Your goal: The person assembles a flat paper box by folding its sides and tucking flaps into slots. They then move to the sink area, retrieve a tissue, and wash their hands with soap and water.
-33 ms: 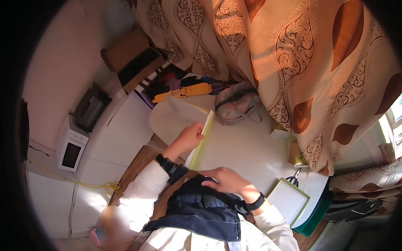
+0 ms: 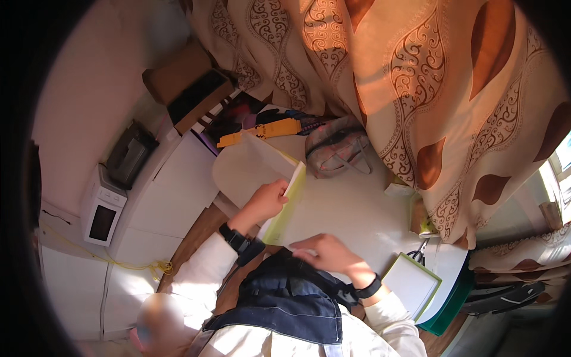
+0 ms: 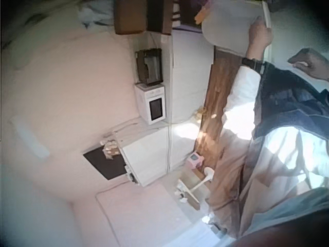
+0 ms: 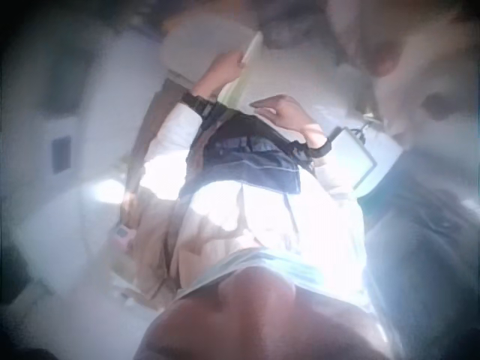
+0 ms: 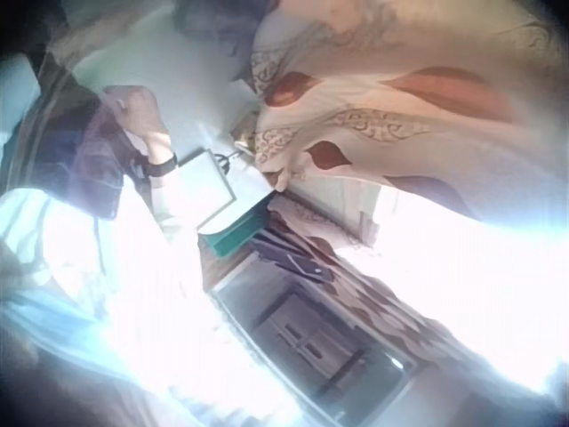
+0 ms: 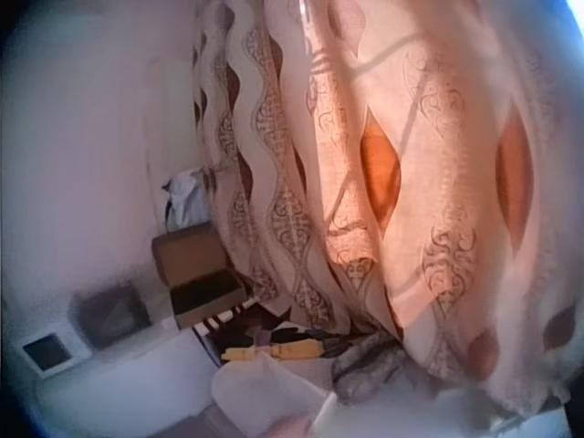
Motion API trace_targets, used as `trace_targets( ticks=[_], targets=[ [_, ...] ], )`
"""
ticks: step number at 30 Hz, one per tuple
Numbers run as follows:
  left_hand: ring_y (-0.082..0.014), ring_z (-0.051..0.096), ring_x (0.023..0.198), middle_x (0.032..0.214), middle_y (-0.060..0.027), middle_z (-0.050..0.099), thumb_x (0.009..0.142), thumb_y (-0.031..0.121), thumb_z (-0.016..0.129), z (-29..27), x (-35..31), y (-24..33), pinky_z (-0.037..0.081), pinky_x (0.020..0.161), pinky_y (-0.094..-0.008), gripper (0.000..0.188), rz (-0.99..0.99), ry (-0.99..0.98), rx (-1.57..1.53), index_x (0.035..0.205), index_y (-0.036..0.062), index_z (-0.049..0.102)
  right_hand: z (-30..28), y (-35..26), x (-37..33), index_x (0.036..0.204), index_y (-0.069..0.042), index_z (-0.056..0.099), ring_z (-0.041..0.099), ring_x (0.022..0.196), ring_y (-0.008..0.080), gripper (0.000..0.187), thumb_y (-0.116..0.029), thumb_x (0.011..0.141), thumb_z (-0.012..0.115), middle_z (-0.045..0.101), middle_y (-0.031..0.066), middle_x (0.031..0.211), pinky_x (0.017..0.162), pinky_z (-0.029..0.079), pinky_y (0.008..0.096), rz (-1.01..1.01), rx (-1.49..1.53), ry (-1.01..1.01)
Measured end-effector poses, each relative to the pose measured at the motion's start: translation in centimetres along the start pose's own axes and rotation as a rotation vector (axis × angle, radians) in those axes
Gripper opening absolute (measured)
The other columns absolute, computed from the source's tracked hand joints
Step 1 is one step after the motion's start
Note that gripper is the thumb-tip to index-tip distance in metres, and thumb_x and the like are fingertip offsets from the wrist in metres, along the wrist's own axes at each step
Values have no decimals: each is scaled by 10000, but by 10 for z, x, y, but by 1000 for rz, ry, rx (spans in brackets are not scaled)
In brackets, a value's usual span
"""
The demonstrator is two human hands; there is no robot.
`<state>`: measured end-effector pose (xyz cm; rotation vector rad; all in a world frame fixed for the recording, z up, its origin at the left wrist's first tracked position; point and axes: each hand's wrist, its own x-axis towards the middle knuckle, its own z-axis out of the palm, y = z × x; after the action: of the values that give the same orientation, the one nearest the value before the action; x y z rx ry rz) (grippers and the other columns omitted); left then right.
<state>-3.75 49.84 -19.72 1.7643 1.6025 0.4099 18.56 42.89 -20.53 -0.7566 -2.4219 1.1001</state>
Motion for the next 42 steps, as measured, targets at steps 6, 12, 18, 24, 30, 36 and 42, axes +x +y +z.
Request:
trace_targets(
  ticks=[6, 12, 18, 24, 30, 36, 42],
  targets=[
    [-344, 578, 929, 898, -140, 606, 748, 13, 549, -15, -71, 7, 444, 797, -433, 182, 150, -4, 311, 910, 70, 610, -64, -4, 27, 1174, -107, 575, 647, 858, 312, 392, 25, 805, 560, 600, 75, 1141, 704, 524, 381, 223, -26, 558],
    [-321, 559, 947, 920, -106, 611, 865, 155, 564, 1, -124, 4, 410, 879, -436, 111, 285, 311, 354, 918, 90, 635, -34, -1, 61, 1066, -130, 607, 600, 915, 305, 427, 44, 677, 571, 528, 66, 1192, 766, 498, 399, -151, -360, 48],
    [-264, 568, 891, 837, -72, 601, 868, 130, 562, 17, -105, -14, 334, 937, -383, 76, 378, 219, 58, 835, 85, 614, -28, 5, 64, 950, -90, 617, 495, 1082, 290, 296, -88, 696, 768, 482, 92, 1154, 911, 417, 358, -139, 55, -125],
    [-248, 590, 864, 805, -69, 626, 850, 96, 573, 16, -104, -9, 371, 861, -354, 47, 289, 249, 39, 824, 77, 608, 2, 22, 38, 852, -130, 657, 409, 1133, 209, 130, -105, 768, 753, 412, 49, 1251, 955, 347, 356, -40, 410, 98],
    [-246, 614, 795, 760, -54, 639, 820, 99, 579, 21, -95, -8, 376, 814, -358, 73, 191, 266, 101, 759, 82, 617, 19, 21, 22, 860, -108, 650, 425, 948, 207, 139, -109, 769, 754, 362, 62, 1313, 894, 400, 352, -11, 360, 318],
    [-268, 610, 812, 793, -69, 648, 854, 143, 544, 20, -86, -11, 363, 831, -367, 128, 176, 127, 57, 801, 74, 638, 11, -12, 35, 926, -101, 637, 479, 864, 260, 179, -57, 774, 720, 408, 118, 1232, 813, 453, 346, 39, -15, 343],
    [-271, 612, 814, 820, -94, 661, 825, 121, 549, 21, -82, -1, 359, 862, -365, 131, 116, 122, 84, 788, 59, 658, 25, -28, 44, 905, -72, 622, 523, 868, 295, 173, -13, 751, 676, 460, 138, 1068, 767, 467, 365, 194, 127, 319]
  ],
)
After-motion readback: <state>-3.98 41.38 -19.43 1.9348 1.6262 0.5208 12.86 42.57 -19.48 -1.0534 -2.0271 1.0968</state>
